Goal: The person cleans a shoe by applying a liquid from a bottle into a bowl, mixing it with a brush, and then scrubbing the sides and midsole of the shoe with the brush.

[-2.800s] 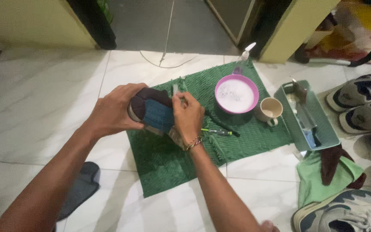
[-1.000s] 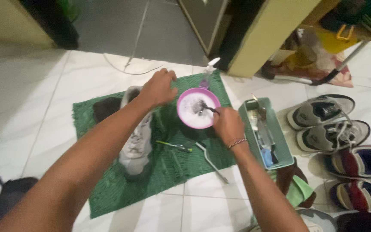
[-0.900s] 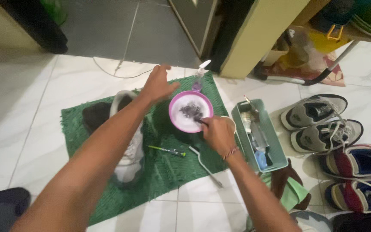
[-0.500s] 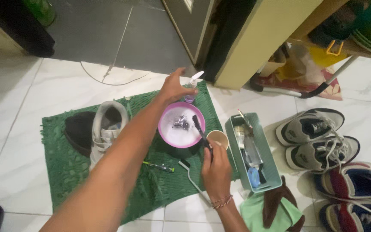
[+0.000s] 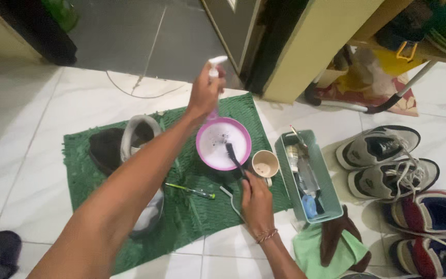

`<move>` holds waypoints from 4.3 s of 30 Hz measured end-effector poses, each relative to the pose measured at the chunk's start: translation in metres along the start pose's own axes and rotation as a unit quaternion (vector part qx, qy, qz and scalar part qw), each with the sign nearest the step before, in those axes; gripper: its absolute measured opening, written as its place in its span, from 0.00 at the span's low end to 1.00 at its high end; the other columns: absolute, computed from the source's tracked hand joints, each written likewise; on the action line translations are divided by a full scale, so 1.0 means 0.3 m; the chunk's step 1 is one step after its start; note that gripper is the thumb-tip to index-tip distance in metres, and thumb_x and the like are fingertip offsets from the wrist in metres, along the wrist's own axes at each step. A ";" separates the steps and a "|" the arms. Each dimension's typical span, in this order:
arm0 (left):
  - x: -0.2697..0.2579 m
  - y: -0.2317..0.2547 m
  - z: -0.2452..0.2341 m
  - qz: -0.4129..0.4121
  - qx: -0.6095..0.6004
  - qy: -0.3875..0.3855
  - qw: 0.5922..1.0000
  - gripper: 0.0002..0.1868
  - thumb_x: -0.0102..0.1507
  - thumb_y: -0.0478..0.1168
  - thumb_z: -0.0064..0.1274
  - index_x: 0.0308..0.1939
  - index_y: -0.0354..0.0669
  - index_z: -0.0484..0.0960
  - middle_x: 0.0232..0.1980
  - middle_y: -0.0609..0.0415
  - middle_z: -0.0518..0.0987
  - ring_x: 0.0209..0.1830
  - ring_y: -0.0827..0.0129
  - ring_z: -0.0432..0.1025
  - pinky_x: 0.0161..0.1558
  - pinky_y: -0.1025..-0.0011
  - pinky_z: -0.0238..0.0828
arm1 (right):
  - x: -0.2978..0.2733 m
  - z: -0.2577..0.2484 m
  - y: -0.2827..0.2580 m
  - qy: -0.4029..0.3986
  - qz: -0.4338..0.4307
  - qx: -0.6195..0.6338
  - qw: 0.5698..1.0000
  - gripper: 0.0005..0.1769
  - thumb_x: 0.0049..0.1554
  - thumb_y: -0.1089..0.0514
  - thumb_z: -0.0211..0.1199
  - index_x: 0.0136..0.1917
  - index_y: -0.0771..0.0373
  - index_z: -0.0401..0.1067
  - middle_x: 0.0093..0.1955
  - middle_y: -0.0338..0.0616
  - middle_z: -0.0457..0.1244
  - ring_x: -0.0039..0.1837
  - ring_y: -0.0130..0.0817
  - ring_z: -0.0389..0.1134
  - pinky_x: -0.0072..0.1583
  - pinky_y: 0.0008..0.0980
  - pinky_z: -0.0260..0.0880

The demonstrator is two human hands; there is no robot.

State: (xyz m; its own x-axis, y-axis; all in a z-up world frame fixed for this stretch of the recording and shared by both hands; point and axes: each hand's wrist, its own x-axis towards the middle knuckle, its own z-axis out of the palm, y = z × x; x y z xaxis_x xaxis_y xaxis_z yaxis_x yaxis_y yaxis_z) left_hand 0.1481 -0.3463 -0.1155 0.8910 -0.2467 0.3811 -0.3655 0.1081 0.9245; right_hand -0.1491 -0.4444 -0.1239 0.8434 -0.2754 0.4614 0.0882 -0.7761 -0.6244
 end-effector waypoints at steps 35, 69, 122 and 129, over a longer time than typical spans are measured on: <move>-0.228 0.501 -0.066 -0.157 0.318 -0.040 0.934 0.37 0.64 0.64 0.37 0.16 0.40 0.83 0.15 0.50 0.77 0.19 0.57 0.76 0.33 0.55 0.71 | 0.301 -0.218 -0.262 -0.155 0.378 0.406 0.818 0.17 0.62 0.55 0.53 0.52 0.64 0.79 0.27 0.31 0.56 0.24 0.18 0.46 0.27 0.24 0.40; -0.149 -0.164 -0.104 -0.020 0.233 -0.038 0.972 0.24 0.68 0.45 0.54 0.63 0.36 0.69 0.51 0.41 0.81 0.50 0.54 0.77 0.52 0.58 0.72 | -0.003 0.012 -0.060 -0.057 0.098 -0.026 0.993 0.16 0.63 0.61 0.53 0.64 0.64 0.67 0.57 0.57 0.67 0.55 0.56 0.70 0.52 0.47 0.70; -0.960 0.646 -0.937 -0.034 0.376 -0.041 0.925 0.17 0.60 0.35 0.62 0.49 0.32 0.75 0.46 0.45 0.76 0.38 0.61 0.79 0.36 0.69 0.75 | 0.064 0.337 -0.506 -0.084 0.152 -0.012 0.985 0.18 0.51 0.47 0.63 0.28 0.62 0.67 0.26 0.45 0.62 0.34 0.44 0.59 0.58 0.41 0.58; -0.971 0.663 -0.934 -0.028 0.386 -0.067 0.920 0.16 0.58 0.35 0.64 0.46 0.31 0.79 0.42 0.47 0.77 0.35 0.64 0.78 0.34 0.68 0.78 | 0.079 0.386 -0.457 -0.081 0.171 0.011 0.982 0.19 0.48 0.50 0.64 0.25 0.64 0.66 0.24 0.45 0.60 0.32 0.42 0.58 0.53 0.36 0.59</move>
State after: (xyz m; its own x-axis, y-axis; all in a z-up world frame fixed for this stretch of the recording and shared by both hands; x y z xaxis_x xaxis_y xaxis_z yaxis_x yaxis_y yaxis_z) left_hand -0.1087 0.0168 -0.0443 0.8918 -0.3537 0.2822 -0.4487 -0.6113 0.6519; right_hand -0.0798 -0.2788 -0.1003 0.8990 -0.4224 0.1159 -0.2056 -0.6406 -0.7398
